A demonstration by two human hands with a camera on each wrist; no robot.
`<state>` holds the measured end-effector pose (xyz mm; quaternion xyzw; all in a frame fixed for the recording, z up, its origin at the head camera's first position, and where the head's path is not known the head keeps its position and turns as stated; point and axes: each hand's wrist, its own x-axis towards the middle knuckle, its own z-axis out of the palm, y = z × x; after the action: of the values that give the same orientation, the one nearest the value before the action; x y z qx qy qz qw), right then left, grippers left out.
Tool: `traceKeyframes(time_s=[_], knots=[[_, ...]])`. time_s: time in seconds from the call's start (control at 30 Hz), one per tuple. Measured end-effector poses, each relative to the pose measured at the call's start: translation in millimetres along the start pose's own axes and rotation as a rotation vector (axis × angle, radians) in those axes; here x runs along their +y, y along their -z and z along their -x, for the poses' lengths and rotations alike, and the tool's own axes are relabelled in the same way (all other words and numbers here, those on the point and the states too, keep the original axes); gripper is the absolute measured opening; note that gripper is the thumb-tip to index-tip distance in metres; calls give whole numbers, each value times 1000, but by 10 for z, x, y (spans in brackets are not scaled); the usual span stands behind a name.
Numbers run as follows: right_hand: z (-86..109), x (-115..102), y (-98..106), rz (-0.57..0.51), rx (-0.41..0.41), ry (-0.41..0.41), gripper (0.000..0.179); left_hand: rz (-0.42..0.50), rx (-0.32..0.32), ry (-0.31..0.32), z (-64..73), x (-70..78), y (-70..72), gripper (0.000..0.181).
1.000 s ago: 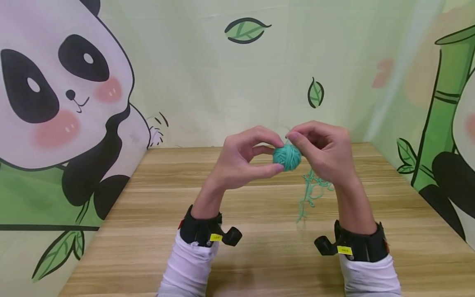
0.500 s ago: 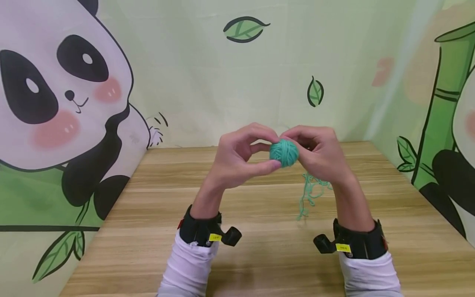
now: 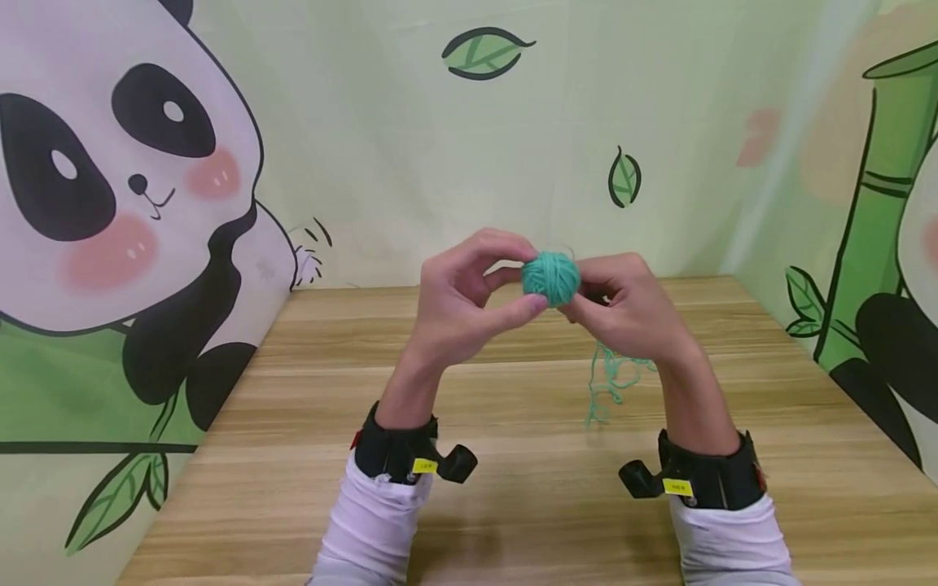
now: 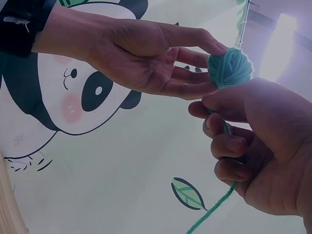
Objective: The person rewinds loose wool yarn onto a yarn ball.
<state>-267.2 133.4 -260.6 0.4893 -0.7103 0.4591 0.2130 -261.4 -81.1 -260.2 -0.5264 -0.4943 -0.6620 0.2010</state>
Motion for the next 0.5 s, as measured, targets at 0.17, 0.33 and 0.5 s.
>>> traceKeyframes(time_s=[0.17, 0.33, 0.5], knots=[[-19, -16, -10, 8, -48, 39, 23, -30, 34, -18, -5, -6, 10, 40], [-32, -49, -24, -3, -87, 89, 23, -63, 67, -30, -9, -21, 25, 39], [-24, -70, -10, -10, -101, 111, 26, -97, 92, -29, -13, -29, 33, 38]])
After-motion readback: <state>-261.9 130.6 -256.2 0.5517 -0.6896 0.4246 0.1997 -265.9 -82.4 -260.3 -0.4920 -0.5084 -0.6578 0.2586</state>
